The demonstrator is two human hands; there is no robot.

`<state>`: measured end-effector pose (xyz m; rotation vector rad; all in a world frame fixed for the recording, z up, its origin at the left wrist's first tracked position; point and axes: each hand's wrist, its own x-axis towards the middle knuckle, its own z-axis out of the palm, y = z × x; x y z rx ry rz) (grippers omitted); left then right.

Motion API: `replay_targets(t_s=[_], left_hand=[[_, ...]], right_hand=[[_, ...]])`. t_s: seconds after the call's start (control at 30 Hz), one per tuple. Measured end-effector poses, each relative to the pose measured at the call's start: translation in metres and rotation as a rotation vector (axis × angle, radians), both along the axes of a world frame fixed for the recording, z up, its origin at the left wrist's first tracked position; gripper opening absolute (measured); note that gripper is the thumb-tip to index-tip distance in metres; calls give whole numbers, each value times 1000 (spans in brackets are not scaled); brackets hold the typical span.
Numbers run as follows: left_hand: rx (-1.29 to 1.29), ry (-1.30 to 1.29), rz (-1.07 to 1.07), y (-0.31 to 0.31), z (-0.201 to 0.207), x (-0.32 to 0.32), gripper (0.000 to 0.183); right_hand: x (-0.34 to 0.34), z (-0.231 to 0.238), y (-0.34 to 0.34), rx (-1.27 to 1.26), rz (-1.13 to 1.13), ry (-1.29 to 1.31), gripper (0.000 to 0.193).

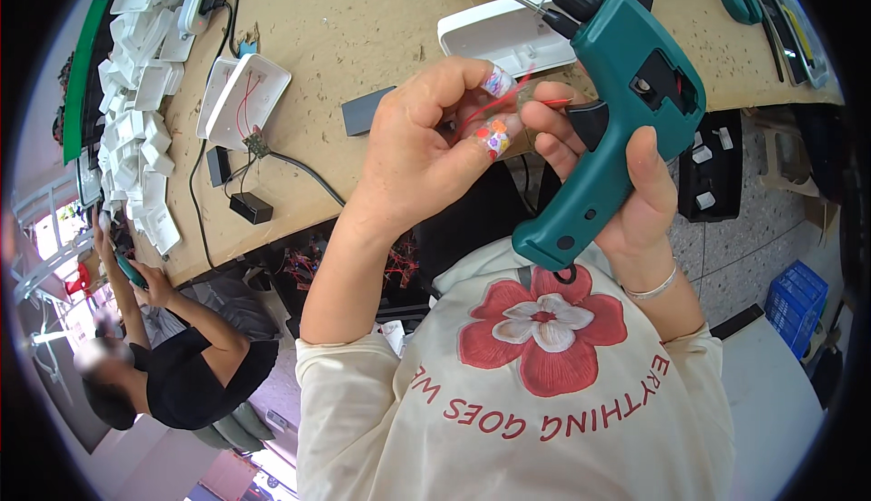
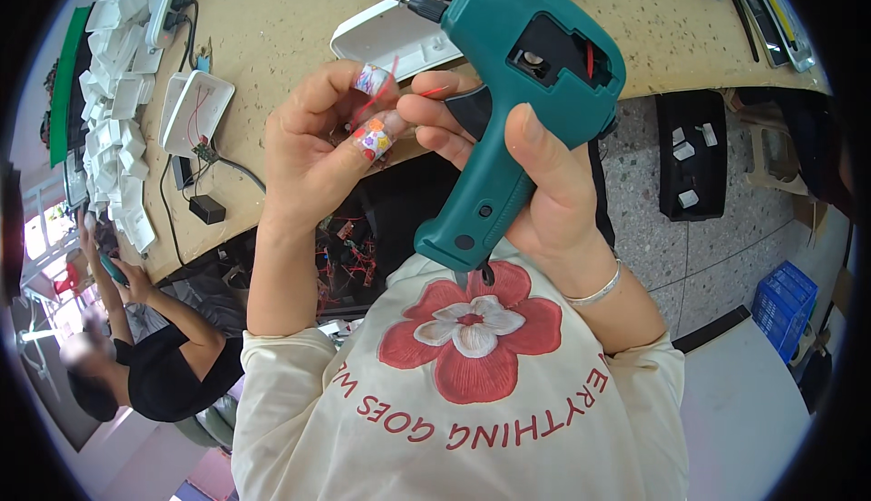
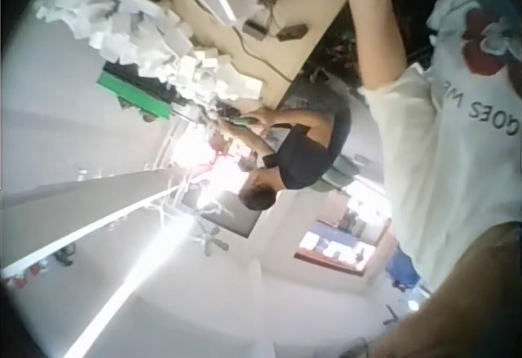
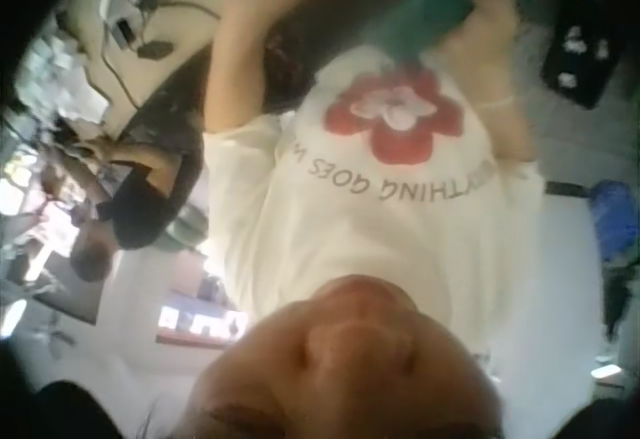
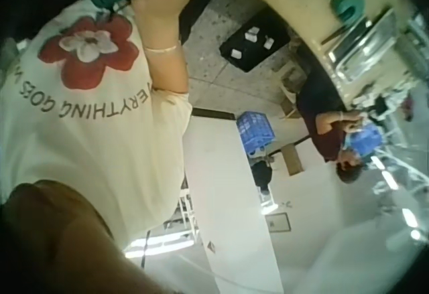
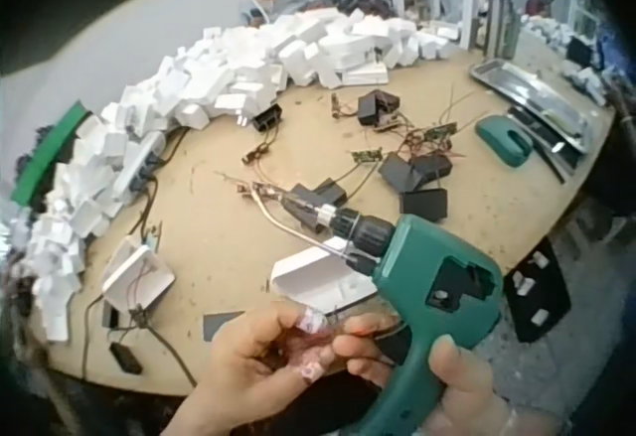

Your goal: Soldering electrical wires inside a small plastic enclosure using a soldering gun.

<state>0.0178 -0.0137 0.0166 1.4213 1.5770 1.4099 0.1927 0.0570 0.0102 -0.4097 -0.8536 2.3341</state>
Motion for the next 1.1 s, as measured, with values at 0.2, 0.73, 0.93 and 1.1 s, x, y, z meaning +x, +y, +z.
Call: replay_targets(t_s=[0.2, 0.73, 0.93, 1.1], left_hand=[[-58, 145, -32, 1, 14, 4, 18], [74, 484, 200, 8, 15, 19, 15], [8, 338, 234, 11, 13, 22, 16], [53, 260, 169, 12, 13, 21, 16]], right_hand=[[1, -2, 2, 27, 10, 5, 71], [-1, -2, 25, 230, -268, -69, 65], [11, -3, 21, 245, -192, -80, 65], [5, 8, 9, 245, -235, -172, 58]])
